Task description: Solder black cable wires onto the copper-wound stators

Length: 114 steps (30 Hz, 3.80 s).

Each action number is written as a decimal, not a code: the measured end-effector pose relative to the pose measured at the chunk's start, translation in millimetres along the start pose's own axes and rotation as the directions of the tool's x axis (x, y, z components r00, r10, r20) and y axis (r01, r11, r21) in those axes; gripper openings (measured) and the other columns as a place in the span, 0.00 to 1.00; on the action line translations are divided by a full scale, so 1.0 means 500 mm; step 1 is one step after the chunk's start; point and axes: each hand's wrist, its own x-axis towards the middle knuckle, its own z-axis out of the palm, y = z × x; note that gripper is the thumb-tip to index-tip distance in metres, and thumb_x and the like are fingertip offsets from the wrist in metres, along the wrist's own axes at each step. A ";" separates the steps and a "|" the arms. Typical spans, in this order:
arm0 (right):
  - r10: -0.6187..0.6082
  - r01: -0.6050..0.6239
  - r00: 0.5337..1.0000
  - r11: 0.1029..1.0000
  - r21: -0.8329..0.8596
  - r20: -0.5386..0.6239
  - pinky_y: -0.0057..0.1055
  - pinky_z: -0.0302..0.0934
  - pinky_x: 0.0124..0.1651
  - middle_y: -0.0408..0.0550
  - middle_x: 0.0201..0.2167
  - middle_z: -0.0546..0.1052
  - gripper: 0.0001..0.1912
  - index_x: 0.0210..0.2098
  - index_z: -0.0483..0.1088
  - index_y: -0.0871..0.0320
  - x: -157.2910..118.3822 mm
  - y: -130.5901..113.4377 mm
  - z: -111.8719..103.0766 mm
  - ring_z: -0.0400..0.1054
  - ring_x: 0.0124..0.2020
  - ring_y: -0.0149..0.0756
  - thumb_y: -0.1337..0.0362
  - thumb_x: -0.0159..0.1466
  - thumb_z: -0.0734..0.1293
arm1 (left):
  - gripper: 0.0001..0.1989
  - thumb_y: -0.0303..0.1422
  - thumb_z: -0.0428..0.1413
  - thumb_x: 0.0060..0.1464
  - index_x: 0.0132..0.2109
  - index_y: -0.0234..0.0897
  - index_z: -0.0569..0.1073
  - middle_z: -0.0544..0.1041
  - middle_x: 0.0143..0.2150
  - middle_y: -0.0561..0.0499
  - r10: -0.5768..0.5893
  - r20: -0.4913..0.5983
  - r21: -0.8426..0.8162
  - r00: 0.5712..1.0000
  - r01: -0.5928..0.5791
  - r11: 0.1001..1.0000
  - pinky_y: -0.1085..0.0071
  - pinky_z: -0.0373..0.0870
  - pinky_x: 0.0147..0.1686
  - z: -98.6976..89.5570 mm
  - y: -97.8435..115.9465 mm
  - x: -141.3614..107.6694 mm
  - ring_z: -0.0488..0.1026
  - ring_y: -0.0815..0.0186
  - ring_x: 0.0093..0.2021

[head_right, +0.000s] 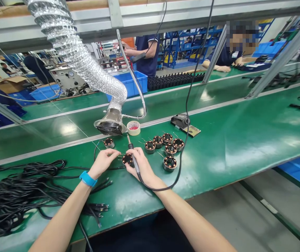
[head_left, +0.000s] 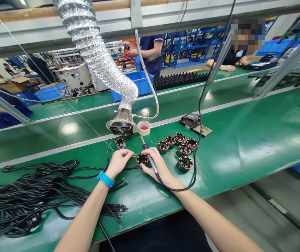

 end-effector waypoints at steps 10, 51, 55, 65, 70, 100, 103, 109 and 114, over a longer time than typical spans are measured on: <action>0.018 -0.018 0.999 1.000 0.002 0.045 0.37 0.67 0.52 0.48 0.47 0.67 0.21 0.50 0.65 0.51 0.007 -0.007 -0.011 0.69 0.44 0.37 0.71 0.58 0.69 | 0.22 0.48 0.54 0.57 0.32 0.31 0.79 0.72 0.25 0.51 -0.103 0.067 -0.158 0.992 0.113 0.981 0.73 0.50 0.21 -0.013 0.014 0.009 0.55 0.73 0.19; 0.129 -0.099 0.991 0.892 0.442 -0.039 0.31 0.72 0.37 0.46 0.40 0.71 0.18 0.50 0.64 0.52 0.105 -0.055 0.139 0.75 0.35 0.33 0.63 0.61 0.69 | 0.21 0.41 0.66 0.48 0.44 0.33 0.74 0.76 0.43 0.45 -0.068 0.100 -0.510 0.993 0.110 0.853 0.77 0.52 0.23 -0.115 -0.022 -0.048 0.59 0.77 0.24; 0.166 -0.097 0.981 0.874 0.477 -0.105 0.30 0.71 0.39 0.46 0.43 0.70 0.17 0.48 0.64 0.52 0.106 -0.051 0.141 0.75 0.35 0.31 0.64 0.60 0.69 | 0.16 0.44 0.58 0.57 0.36 0.34 0.77 0.75 0.45 0.47 -0.019 -0.074 -0.305 0.997 -0.004 0.952 0.74 0.49 0.20 -0.122 -0.018 -0.055 0.53 0.78 0.21; 0.214 -0.112 0.964 0.865 0.489 -0.157 0.30 0.71 0.37 0.45 0.38 0.71 0.17 0.48 0.63 0.52 0.096 -0.071 0.147 0.75 0.34 0.33 0.63 0.61 0.68 | 0.11 0.41 0.57 0.59 0.37 0.40 0.80 0.77 0.34 0.49 0.248 -0.160 0.100 0.955 -0.235 0.967 0.71 0.62 0.32 -0.092 0.004 -0.075 0.69 0.64 0.31; 0.230 -0.128 0.963 0.851 0.509 -0.142 0.32 0.72 0.39 0.45 0.40 0.71 0.17 0.48 0.63 0.52 0.092 -0.071 0.148 0.75 0.35 0.33 0.62 0.61 0.69 | 0.10 0.38 0.59 0.56 0.35 0.36 0.78 0.78 0.32 0.49 0.125 -0.049 -0.128 0.991 -0.130 0.983 0.71 0.67 0.35 -0.082 -0.002 -0.067 0.72 0.64 0.33; 0.199 -0.101 0.954 0.918 0.385 -0.224 0.28 0.70 0.41 0.42 0.44 0.67 0.16 0.45 0.68 0.50 0.080 -0.074 0.143 0.73 0.31 0.26 0.68 0.59 0.71 | 0.15 0.37 0.67 0.49 0.42 0.33 0.80 0.77 0.27 0.51 -0.090 -0.021 -0.471 0.996 0.070 0.879 0.76 0.62 0.28 -0.072 -0.021 -0.063 0.70 0.71 0.28; 0.207 -0.114 0.956 0.914 0.389 -0.207 0.28 0.70 0.38 0.42 0.43 0.67 0.15 0.45 0.68 0.50 0.080 -0.072 0.146 0.73 0.30 0.26 0.68 0.60 0.70 | 0.18 0.39 0.66 0.49 0.44 0.32 0.81 0.76 0.26 0.51 -0.105 0.003 -0.474 0.994 0.094 0.875 0.77 0.59 0.26 -0.072 -0.021 -0.063 0.66 0.72 0.26; 0.203 -0.112 0.960 0.909 0.402 -0.191 0.28 0.71 0.38 0.43 0.44 0.67 0.15 0.46 0.67 0.51 0.078 -0.071 0.151 0.73 0.30 0.27 0.68 0.60 0.70 | 0.18 0.42 0.65 0.51 0.43 0.31 0.81 0.72 0.24 0.53 -0.111 0.038 -0.484 0.993 0.116 0.868 0.77 0.51 0.22 -0.071 -0.027 -0.062 0.58 0.76 0.22; 0.170 -0.082 0.966 0.914 0.398 -0.193 0.30 0.70 0.42 0.43 0.45 0.66 0.17 0.46 0.67 0.50 0.074 -0.075 0.153 0.73 0.31 0.26 0.71 0.59 0.70 | 0.18 0.45 0.63 0.52 0.35 0.31 0.79 0.69 0.23 0.54 -0.138 0.029 -0.471 0.990 0.135 0.872 0.76 0.48 0.21 -0.069 -0.035 -0.059 0.54 0.76 0.21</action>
